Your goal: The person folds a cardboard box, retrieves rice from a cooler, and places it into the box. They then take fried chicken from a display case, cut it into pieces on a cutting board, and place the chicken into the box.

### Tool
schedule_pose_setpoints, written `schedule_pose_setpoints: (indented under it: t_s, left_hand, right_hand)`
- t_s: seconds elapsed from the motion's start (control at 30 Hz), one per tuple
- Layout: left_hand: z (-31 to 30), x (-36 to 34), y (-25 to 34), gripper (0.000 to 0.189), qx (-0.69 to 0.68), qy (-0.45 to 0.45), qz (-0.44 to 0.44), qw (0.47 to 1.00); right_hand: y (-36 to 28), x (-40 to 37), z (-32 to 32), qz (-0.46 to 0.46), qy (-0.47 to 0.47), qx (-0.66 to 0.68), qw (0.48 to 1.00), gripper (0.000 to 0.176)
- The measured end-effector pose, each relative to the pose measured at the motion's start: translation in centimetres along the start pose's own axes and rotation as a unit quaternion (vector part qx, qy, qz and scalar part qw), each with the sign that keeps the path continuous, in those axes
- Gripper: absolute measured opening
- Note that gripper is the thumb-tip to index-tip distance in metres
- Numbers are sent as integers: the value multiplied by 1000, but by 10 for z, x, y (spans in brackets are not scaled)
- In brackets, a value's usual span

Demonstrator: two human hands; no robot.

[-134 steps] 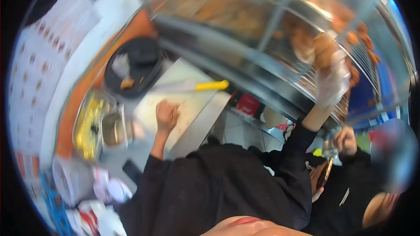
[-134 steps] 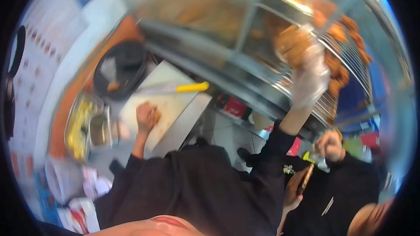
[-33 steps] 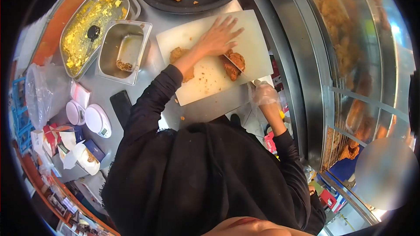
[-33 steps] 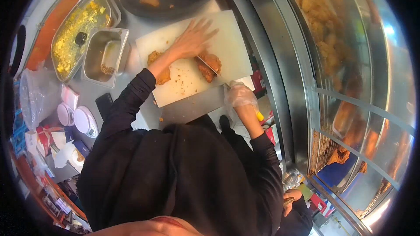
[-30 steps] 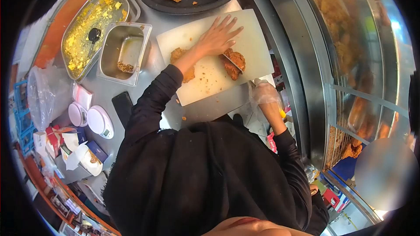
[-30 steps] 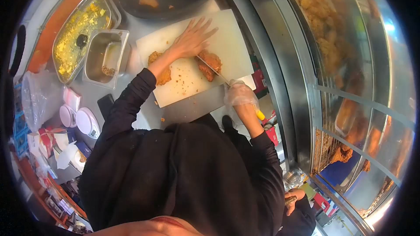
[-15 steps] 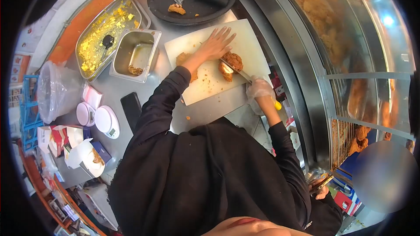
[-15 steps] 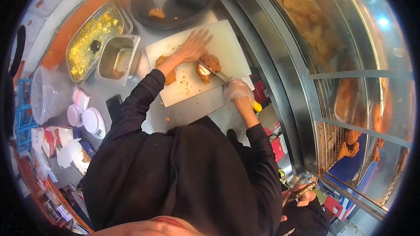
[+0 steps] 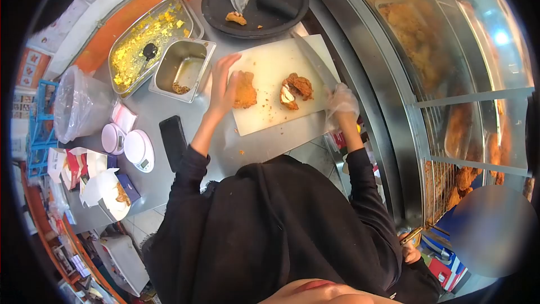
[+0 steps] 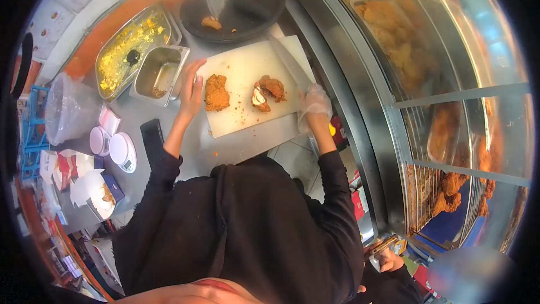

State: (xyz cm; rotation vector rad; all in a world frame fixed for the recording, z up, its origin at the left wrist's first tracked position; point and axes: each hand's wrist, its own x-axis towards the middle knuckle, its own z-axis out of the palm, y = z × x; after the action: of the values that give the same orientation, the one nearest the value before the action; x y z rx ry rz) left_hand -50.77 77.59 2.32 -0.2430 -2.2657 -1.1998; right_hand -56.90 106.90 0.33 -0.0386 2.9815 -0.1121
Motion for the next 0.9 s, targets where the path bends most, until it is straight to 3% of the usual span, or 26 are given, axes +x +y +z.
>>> schedule_pose_setpoints:
  t_s: [0.1,0.17,0.2,0.33,0.4,0.43,0.5,0.63,0.7,0.73,0.8,0.87,0.9]
  left_hand:
    - [-16,-40,-4,32,18,18,-25,999]
    - [-24,-59,3,30,26,45,-85,995]
    - [-26,-66,4,30,24,43,-85,995]
    - [-25,-81,4,29,-1,71,-117,991]
    - [-23,-84,5,29,-14,77,-125,989]
    - [-21,-87,5,29,-25,76,-130,988]
    - [-19,-95,7,29,-37,78,-138,987]
    - [-23,-113,10,30,-12,49,-145,988]
    - [-31,-124,11,30,-12,51,-150,987]
    - [-36,-129,11,29,-14,59,-156,986]
    - [-47,-140,13,29,-15,68,-164,984]
    - [-60,-151,15,28,-35,93,-173,980]
    - [-68,-157,15,28,-35,93,-173,980]
  right_hand:
    - [-20,-13,-4,-20,-14,-73,997,43]
    - [-24,-16,17,-196,194,16,961,40]
    - [-42,-16,-12,-214,64,53,973,42]
    - [-48,3,26,-113,10,105,988,38]
    - [-47,3,27,-18,-49,256,965,37]
    - [-49,2,30,-19,-50,256,965,37]
    - [-51,-3,38,21,15,89,996,38]
    - [-59,-19,25,-9,60,27,998,45]
    - [-69,-45,11,1,278,98,955,40]
    - [-76,-59,-1,-3,278,98,956,40]
    - [-94,-87,-15,-142,348,189,907,31]
    - [-125,-109,9,-266,339,313,846,26]
    - [-141,-125,21,-295,285,292,864,25]
